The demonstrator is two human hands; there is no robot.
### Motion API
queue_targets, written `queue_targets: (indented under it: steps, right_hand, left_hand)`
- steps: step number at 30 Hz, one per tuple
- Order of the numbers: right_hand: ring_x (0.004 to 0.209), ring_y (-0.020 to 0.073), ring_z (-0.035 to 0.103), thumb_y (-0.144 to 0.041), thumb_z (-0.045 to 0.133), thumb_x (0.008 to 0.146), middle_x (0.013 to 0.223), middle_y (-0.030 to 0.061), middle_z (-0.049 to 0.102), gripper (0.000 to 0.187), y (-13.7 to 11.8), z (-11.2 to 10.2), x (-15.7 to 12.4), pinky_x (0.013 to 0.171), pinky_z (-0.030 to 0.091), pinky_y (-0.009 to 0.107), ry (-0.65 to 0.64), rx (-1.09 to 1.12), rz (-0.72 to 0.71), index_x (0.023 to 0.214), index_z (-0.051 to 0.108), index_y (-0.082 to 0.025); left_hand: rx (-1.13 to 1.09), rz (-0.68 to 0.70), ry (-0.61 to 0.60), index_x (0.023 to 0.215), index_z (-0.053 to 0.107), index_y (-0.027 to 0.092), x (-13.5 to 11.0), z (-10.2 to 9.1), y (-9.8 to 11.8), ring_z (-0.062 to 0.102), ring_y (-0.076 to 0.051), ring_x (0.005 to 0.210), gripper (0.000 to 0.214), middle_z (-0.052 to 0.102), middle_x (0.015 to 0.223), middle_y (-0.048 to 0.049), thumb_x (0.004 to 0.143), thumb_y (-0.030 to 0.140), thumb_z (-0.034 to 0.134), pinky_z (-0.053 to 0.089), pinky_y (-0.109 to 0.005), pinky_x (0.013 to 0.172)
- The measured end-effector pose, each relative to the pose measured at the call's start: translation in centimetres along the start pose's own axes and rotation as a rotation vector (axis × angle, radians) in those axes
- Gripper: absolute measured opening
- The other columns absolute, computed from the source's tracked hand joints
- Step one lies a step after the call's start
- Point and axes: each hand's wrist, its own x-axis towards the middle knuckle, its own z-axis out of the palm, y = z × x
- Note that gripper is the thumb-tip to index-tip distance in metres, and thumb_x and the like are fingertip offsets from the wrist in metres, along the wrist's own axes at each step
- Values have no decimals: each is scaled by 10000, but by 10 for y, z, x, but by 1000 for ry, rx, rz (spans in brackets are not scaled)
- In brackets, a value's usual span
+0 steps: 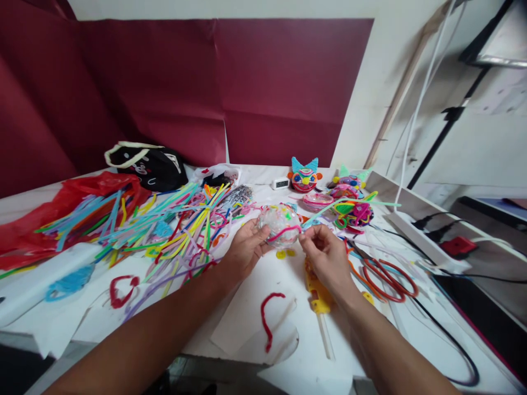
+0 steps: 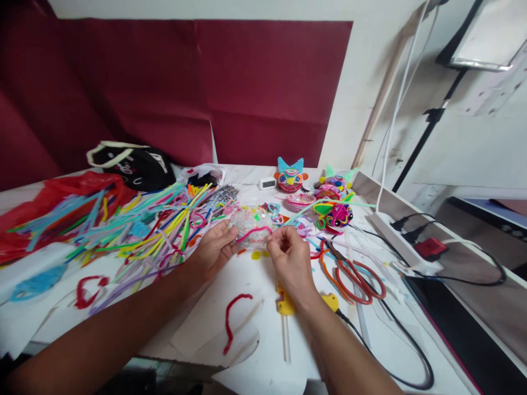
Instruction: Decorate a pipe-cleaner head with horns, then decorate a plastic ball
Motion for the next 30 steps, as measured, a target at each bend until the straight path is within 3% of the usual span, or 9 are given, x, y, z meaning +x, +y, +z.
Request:
queue_targets:
  steps: [9, 14, 22, 30]
  right_hand:
    - [455, 90, 364, -526, 744, 710, 489, -49, 490, 411, -6, 8, -4, 476, 283, 251, -58, 79, 150, 572, 540, -197]
    - [506, 111, 514, -516, 761, 658, 550, -21, 572, 381, -6, 10, -4, 546, 418, 252, -100, 206, 238, 591, 579, -188]
    - [543, 124, 537, -387, 717, 676, 562, -11, 605, 252, 3, 11, -4, 593, 408, 260, -135, 221, 245, 597, 584, -188]
    - [553, 135, 557, -333, 672, 677, 570, 5, 624, 195, 4, 12, -4, 613, 440, 275, -133, 207, 222, 586, 567, -195]
  left_hand:
    - [258, 150, -51, 1057, 465, 188, -6, -4, -10, 688, -157, 706, 477, 725, 855, -28, 732, 306, 793, 517, -263, 677]
    - [324, 163, 14, 938, 470, 187, -9, 0, -8, 625, -113, 602, 475, 693, 734, 12, 661, 317, 833, 452, -208, 590]
    - [261, 111, -13, 1044, 490, 171, -5, -4, -12, 690, -185, 702, 467, 721, 830, -38, 719, 320, 790, 520, -291, 674]
    - [179, 23, 16, 995, 510, 147, -7, 1, -8, 689, -181, 668, 493, 723, 787, -48, 652, 301, 828, 535, -290, 648]
